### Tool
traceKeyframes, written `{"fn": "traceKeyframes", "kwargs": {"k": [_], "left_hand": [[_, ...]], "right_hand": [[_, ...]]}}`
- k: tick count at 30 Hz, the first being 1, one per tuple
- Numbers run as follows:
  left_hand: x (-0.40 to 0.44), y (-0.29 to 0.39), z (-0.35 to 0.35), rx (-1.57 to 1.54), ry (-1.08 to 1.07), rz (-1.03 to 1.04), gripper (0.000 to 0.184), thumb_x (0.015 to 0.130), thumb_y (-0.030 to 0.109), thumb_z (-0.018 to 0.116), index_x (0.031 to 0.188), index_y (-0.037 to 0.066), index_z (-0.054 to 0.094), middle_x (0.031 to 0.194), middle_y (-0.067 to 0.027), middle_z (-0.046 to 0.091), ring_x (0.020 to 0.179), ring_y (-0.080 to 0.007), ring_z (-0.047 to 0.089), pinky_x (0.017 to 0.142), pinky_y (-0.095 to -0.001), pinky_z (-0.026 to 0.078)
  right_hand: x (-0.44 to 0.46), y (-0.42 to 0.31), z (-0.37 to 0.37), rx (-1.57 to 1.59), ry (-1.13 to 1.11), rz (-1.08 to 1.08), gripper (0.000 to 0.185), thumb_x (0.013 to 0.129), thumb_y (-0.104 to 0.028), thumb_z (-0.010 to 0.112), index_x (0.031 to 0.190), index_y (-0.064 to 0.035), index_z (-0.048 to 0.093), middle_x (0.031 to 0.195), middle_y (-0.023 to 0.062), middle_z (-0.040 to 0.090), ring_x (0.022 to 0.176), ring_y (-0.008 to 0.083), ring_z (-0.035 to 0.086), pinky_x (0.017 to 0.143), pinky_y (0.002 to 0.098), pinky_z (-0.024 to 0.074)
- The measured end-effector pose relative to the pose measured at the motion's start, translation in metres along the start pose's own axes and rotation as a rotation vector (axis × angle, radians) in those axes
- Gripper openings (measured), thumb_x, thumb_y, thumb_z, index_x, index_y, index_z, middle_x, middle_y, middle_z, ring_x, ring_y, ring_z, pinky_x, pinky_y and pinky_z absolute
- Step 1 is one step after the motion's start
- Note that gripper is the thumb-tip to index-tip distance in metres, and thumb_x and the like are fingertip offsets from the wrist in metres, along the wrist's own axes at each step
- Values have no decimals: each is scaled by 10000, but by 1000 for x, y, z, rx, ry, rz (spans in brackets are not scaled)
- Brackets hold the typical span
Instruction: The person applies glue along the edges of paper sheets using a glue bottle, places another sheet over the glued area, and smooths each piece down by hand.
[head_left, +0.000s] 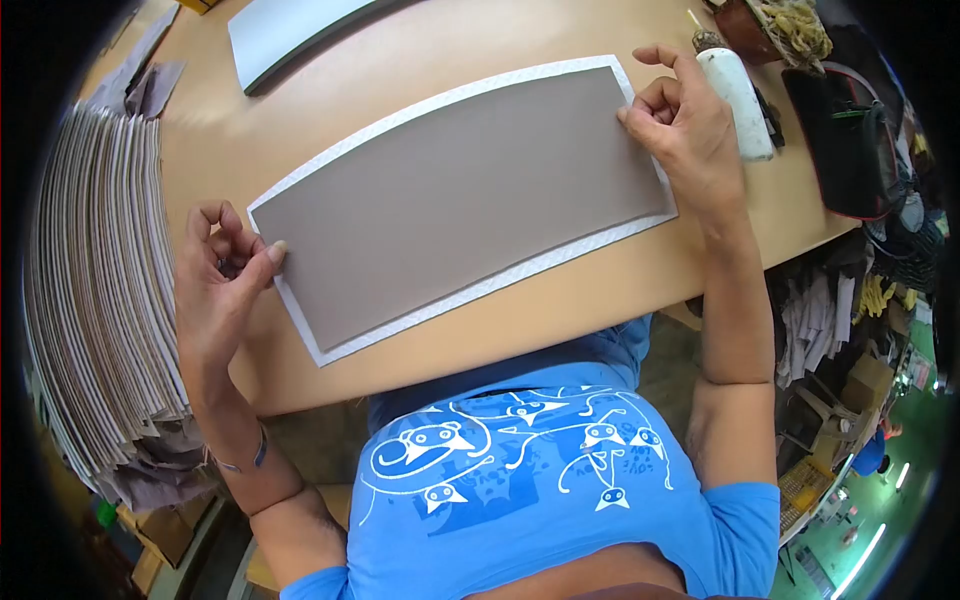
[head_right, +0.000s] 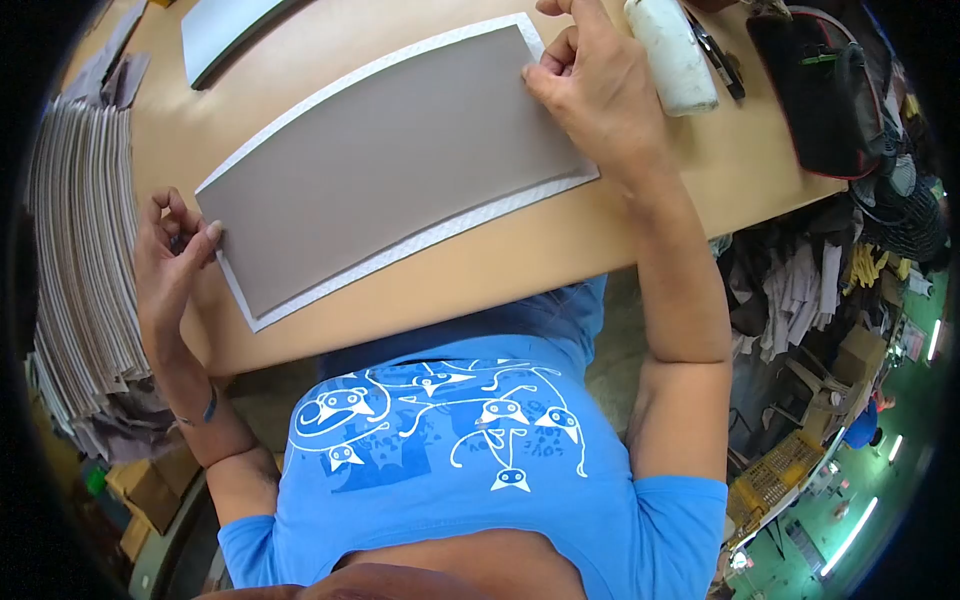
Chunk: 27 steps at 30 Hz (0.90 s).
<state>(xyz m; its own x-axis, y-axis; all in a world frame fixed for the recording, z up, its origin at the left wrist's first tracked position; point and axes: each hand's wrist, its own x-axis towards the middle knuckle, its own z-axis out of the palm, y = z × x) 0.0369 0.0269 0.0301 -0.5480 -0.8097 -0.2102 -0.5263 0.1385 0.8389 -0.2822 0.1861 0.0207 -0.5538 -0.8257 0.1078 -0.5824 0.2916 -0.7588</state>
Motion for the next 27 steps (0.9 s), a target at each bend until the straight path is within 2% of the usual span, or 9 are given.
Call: {"fn": "traceKeyframes", "kwargs": {"k": [3, 14, 15, 18, 21, 27], "left_hand": [[-2, 5, 2, -19, 16, -18, 298, 769, -3, 630, 927, 72, 389, 675, 0, 491, 623, -58, 486, 569, -194, 439], [0, 3, 4, 74, 44, 22, 291, 742, 5, 665, 898, 53, 425, 658, 0, 505, 593, -66, 511, 526, -199, 437], [-1, 4, 3, 72, 50, 21, 289, 739, 7, 669, 895, 50, 429, 656, -3, 510, 586, -68, 514, 519, -201, 436], [-2, 10, 5, 14, 111, -19, 282, 737, 13, 675, 888, 45, 439, 641, -11, 522, 570, -71, 520, 511, -206, 438], [-1, 3, 4, 54, 98, 65, 282, 734, 23, 680, 886, 41, 444, 628, -18, 531, 574, -73, 528, 519, -205, 442], [1, 6, 7, 115, 107, 63, 300, 716, 53, 698, 879, 45, 446, 595, -27, 534, 559, -80, 524, 523, -215, 438]], "right_hand": [[-1, 2, 0, -23, -7, -14, 426, 741, -6, 620, 1146, 0, 485, 644, -18, 520, 594, 35, 454, 560, 172, 374], [-1, 7, -1, -31, -19, -37, 387, 757, -22, 616, 1127, -18, 502, 670, -28, 495, 629, 46, 450, 582, 182, 362], [0, 3, 0, -57, 7, -61, 352, 741, -23, 612, 1080, -13, 514, 647, 18, 545, 599, 83, 502, 575, 232, 416], [2, 8, 2, -17, -2, -47, 369, 744, -2, 613, 1097, -23, 507, 644, 8, 519, 602, 71, 479, 576, 209, 392], [1, 3, 2, 27, -14, -8, 377, 748, 17, 603, 1108, -17, 499, 648, 0, 509, 608, 61, 463, 576, 192, 372], [0, 3, 1, 24, -14, 5, 372, 758, 31, 579, 1117, -9, 493, 658, -11, 506, 614, 51, 450, 572, 185, 353]]}}
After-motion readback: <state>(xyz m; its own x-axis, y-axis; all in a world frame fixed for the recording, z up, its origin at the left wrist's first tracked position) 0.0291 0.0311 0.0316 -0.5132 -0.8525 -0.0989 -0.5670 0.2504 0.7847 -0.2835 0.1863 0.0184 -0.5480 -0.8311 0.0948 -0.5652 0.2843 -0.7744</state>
